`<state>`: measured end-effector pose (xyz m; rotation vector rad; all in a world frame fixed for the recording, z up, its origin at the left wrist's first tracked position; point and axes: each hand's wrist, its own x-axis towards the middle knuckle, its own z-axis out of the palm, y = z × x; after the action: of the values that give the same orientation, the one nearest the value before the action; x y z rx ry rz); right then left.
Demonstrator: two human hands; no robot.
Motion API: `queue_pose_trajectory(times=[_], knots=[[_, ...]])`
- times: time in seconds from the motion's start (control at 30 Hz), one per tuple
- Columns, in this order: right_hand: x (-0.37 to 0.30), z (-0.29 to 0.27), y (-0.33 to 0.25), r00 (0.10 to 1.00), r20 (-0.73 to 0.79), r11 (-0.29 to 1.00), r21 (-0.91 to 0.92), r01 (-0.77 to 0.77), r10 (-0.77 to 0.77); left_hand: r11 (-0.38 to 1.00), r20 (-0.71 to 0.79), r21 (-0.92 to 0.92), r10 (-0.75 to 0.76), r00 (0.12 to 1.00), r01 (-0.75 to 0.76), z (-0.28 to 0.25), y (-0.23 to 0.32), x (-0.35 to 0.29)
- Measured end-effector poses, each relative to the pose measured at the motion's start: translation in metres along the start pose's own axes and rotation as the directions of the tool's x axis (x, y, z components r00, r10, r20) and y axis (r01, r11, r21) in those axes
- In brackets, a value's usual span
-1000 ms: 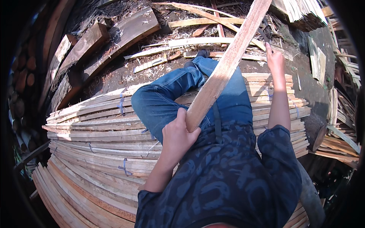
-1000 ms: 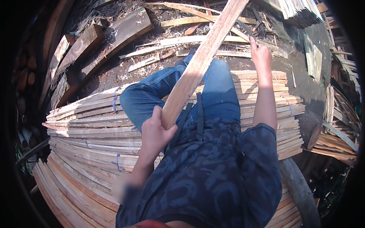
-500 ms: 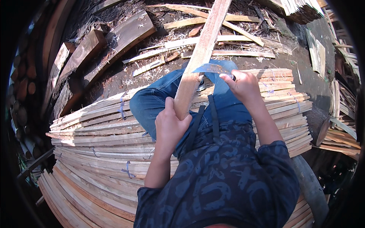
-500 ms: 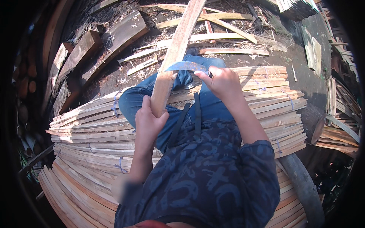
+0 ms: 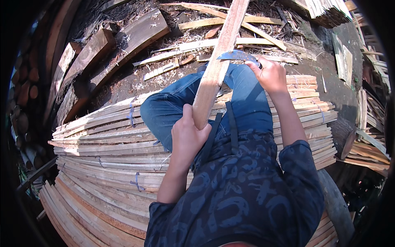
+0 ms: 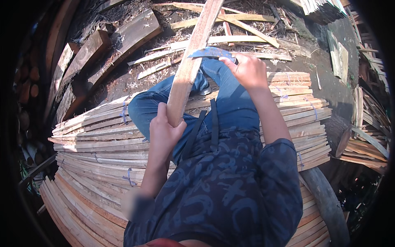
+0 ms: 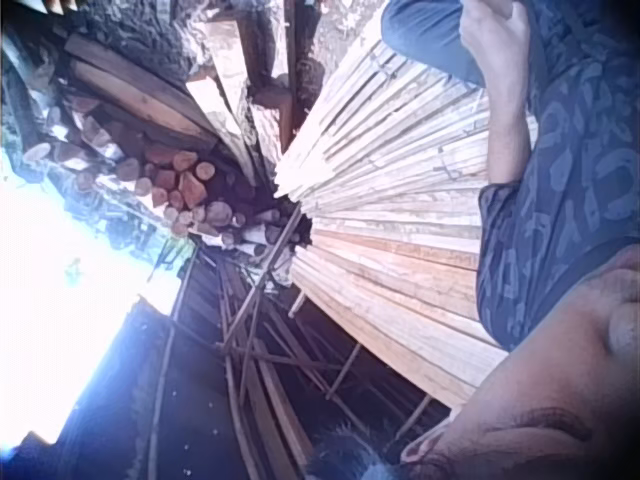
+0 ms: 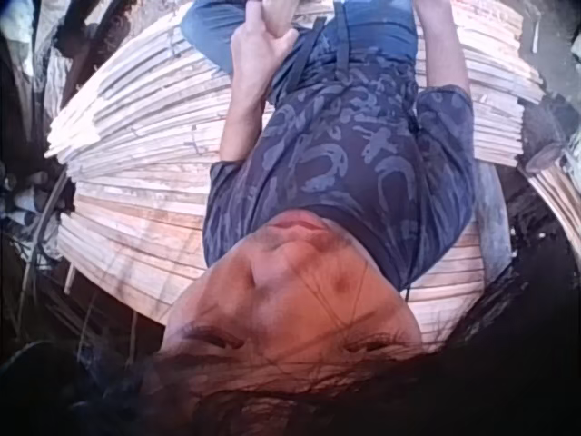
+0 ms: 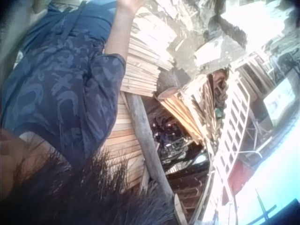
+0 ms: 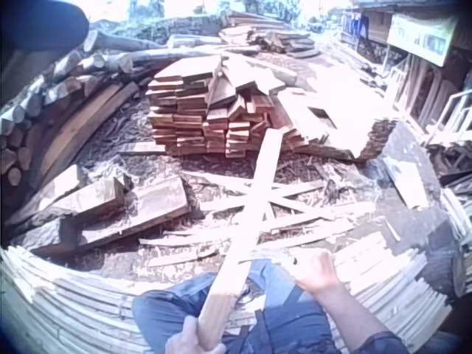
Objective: The person sits cross-legged on the ground and uses a curved knife to shave thin strips off a long wooden stick held between their legs. The person repeatedly draws the knife along the length of the stick to smooth its surface.
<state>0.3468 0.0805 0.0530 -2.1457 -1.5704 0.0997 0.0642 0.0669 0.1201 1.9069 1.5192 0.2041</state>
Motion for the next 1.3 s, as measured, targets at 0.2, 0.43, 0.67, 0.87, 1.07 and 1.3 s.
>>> queue_pose_trajectory(times=[0.2, 0.43, 0.67, 0.87, 1.07, 1.3], knots=[[0.052, -0.011, 0.091, 0.876, -0.036, 0.877, 0.013, -0.480, 0.480, 1.000, 0.110, -0.008, -0.019, 0.994, 0.020, 0.003, -0.015, -0.017], [0.005, -0.021, 0.086, 0.933, 0.060, 0.935, -0.031, -0.353, 0.354, 0.990, 0.009, -0.109, -0.084, 0.996, 0.085, -0.003, -0.036, 0.001], [-0.022, -0.010, -0.026, 0.971, 0.236, 0.994, 0.088, -0.072, 0.049, 0.991, -0.005, -0.128, -0.041, 0.999, 0.040, -0.008, -0.026, 0.016], [-0.010, -0.016, -0.025, 0.980, 0.199, 0.999, -0.020, 0.029, -0.024, 0.963, 0.011, -0.268, -0.020, 1.000, 0.023, -0.002, -0.023, 0.013], [0.005, -0.008, -0.016, 0.991, 0.082, 0.994, 0.033, 0.107, -0.110, 0.964, 0.051, -0.258, -0.053, 0.997, 0.064, -0.006, -0.012, 0.012], [0.056, 0.003, 0.063, 0.934, 0.006, 0.933, -0.042, -0.358, 0.359, 0.948, 0.084, -0.313, -0.028, 0.996, 0.053, -0.003, -0.018, -0.003]])
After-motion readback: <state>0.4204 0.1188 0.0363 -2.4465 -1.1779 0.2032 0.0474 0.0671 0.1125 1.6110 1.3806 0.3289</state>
